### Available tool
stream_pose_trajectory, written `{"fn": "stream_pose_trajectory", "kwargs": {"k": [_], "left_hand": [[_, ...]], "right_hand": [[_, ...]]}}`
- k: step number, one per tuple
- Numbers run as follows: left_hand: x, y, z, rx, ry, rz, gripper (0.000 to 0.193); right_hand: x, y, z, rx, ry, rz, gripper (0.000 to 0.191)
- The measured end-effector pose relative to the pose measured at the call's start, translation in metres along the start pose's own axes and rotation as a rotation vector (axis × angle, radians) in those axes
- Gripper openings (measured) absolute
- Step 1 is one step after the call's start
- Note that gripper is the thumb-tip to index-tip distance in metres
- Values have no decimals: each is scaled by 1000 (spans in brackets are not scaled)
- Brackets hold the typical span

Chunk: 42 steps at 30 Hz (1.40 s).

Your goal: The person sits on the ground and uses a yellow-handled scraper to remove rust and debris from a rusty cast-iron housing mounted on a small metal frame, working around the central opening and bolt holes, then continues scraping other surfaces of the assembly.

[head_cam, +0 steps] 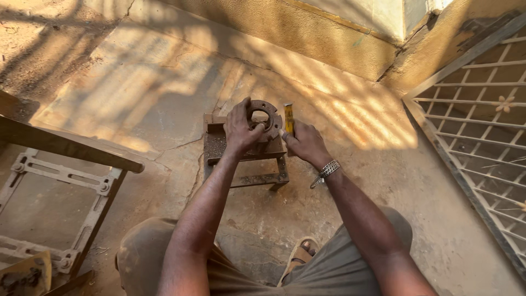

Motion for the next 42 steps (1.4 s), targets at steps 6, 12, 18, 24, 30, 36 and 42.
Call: {"fn": "stream_pose_trajectory", "kwargs": {"k": [6,12,18,24,30,36,42], "left_hand": [[19,3,16,367,-34,-72,77],[13,22,22,404,363,-159,74],[21,60,23,580,400,-175,66],[60,63,-6,453,474,3,65],[93,76,-44,-240,135,319,70],[146,140,-35,-640,-498,260,42],[162,215,-10,-696,-596,-114,25]], "right_hand": [[29,-12,-6,297,123,23,40],[33,-10,-8,280,55,122,39],[31,-17,2,229,125,131,36],[27,-24,8,217,65,178,35],[24,-27,2,139,167,112,36],[23,-37,-9,85,105,176,37],[25,-39,-12,51,176,100,37]]}}
Point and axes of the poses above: each hand's wrist, its own x-axis away from the middle knuckle, its own y-axis out of the back of the hand, z = x × y, the point moved 3 cm from there along -x, towards the middle knuckle, and after that the axes turned 2 degrees about -z, right-handed, at the moved point
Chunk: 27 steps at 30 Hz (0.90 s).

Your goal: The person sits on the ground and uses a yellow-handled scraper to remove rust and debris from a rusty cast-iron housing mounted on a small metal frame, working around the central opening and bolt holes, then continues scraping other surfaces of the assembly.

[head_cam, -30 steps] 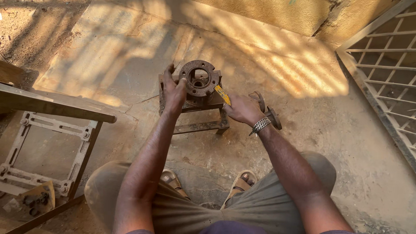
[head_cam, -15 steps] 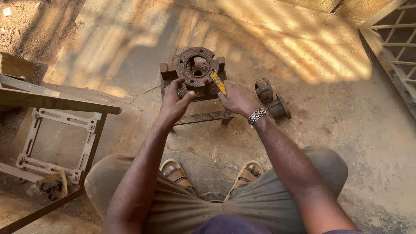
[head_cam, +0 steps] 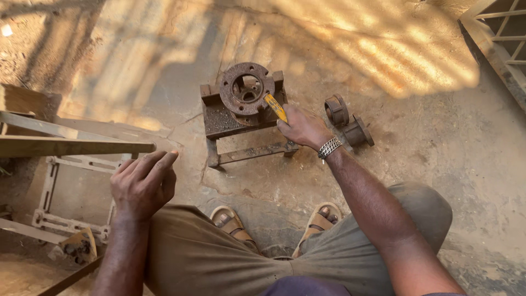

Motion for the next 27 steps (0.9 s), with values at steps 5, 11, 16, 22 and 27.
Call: {"fn": "stream_pose_trajectory", "kwargs": {"k": [5,11,16,22,27], "left_hand": [[-55,-66,-4,-23,-344,11,36],[-118,-159,-25,-31,-234,268,53],[-131,-174,-50,98,107,512,74],[-119,-179,-66,196,277,600,76],[-111,-186,-59,276,256,522,66]], "right_hand": [[-1,5,3,36,-45,40,38],[-7,-10,-5,79,-80,28,41],[-11,-34,-30,20,-30,-22,47],[-25,-24,-33,-547,-35,-91,43],[-21,19,-22,-1283,59,-501,30]]}}
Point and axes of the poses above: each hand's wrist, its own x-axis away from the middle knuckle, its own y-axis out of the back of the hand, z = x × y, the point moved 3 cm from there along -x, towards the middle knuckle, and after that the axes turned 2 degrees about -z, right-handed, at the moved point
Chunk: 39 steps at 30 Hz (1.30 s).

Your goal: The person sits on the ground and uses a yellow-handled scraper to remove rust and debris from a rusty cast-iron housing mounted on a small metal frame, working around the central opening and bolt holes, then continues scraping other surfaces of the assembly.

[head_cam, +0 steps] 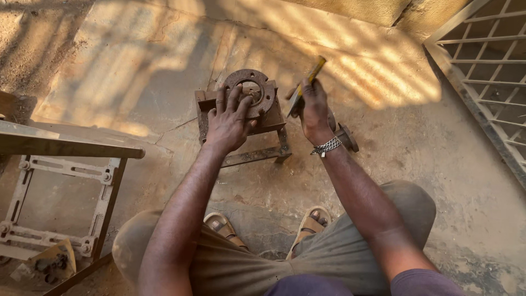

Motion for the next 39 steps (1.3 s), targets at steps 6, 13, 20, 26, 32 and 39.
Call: {"fn": "stream_pose_trajectory", "kwargs": {"k": [6,13,20,26,32,39], "left_hand": [[-3,-4,-5,-19,-17,-3,60],[-3,-4,-9,-20,15,27,50],[-7,-8,-8,-10,-14,-24,53],[-6,-10,-7,-1,-14,-15,50],[-7,-6,-8,-10,3,-17,50],[-6,-2,-10,-34,0,-18,51]], "right_hand": [[8,-16,10,-74,445,-244,22],[18,-23,-24,282,522,-164,21],[0,-14,-23,156,240,-233,14],[3,-13,-16,187,188,-204,9],[12,-13,-19,32,256,-335,11],[32,-35,-35,83,362,-349,16]]}}
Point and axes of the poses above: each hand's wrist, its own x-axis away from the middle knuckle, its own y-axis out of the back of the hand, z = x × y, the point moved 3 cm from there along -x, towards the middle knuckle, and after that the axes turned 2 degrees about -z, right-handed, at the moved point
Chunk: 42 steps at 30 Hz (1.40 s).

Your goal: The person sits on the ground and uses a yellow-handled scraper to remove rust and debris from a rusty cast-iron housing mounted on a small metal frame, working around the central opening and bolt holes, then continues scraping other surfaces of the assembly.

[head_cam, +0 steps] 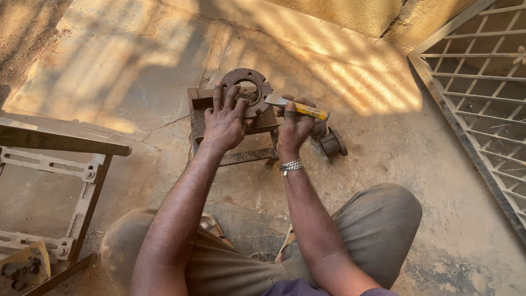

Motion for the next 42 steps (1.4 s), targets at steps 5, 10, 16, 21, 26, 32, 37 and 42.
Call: {"fn": "stream_pose_trajectory", "kwargs": {"k": [5,10,16,21,26,32,37,42], "left_hand": [[0,0,-1,-21,3,22,53],[0,-1,-4,9,13,35,58],[-1,2,-3,-10,24,30,64],[-2,-1,-7,8,24,56,63],[-2,-3,-8,16,29,74,62],[-3,1,-2,6,23,42,61],[-3,-3,-4,18,28,60,58],[-5,-3,-5,11,-5,27,58]], "right_hand": [[11,-7,7,123,29,49,18],[11,-13,6,164,87,181,23],[16,-8,15,74,351,-33,24],[18,-2,24,136,352,3,28],[18,-1,26,470,580,118,28],[18,-6,21,452,459,109,25],[22,-4,38,278,531,27,25],[21,-9,43,369,468,120,20]]}}
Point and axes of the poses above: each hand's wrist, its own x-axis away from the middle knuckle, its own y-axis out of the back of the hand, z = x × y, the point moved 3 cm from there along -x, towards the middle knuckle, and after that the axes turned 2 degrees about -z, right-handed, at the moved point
